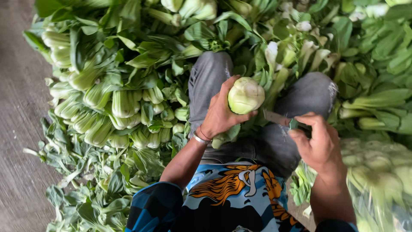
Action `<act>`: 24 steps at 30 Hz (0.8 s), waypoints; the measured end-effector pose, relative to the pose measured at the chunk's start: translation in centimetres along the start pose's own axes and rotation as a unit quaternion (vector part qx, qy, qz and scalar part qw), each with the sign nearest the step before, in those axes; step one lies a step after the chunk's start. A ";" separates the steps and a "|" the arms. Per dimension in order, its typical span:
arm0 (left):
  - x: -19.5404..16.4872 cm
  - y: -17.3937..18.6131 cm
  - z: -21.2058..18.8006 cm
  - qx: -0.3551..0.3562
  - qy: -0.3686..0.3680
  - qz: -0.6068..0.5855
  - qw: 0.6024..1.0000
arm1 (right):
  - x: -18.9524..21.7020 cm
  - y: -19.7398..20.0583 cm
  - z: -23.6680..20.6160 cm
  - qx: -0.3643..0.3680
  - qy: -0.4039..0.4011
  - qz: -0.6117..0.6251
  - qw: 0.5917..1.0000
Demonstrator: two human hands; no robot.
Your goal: The person sits on a floor covered with piles of bok choy and uses a small knife to trim the root ends off the leafy vegetables one at a time. Trimmed vegetables are tossed onto a finished pile and some are placed into a plastic bag.
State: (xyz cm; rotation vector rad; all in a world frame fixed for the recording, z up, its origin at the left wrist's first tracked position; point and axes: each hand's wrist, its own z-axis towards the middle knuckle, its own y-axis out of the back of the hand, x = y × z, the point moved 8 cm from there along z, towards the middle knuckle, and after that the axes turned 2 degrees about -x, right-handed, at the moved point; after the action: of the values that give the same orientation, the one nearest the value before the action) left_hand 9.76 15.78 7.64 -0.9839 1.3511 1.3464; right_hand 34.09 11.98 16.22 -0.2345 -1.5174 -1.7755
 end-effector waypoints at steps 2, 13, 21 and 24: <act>-1.7 -0.5 -0.2 -0.030 -0.015 0.044 0.998 | 0.8 -0.7 0.8 0.010 -0.051 0.080 0.995; -4.2 -2.6 -2.2 -0.047 -0.164 0.172 0.970 | 4.9 -2.1 3.5 -0.058 -0.011 0.043 0.997; -2.2 -3.7 -1.5 0.076 -0.176 0.142 0.971 | -0.7 -1.5 5.8 0.247 0.045 0.026 0.968; -2.2 -3.4 -1.3 0.125 -0.184 0.062 0.973 | -3.3 3.5 8.6 0.184 0.029 0.257 0.948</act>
State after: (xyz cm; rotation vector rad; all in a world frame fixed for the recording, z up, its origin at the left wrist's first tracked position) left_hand 13.40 14.08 8.91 -0.4581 1.2714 1.3325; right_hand 35.80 21.18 19.26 -0.3478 -1.5405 -1.0638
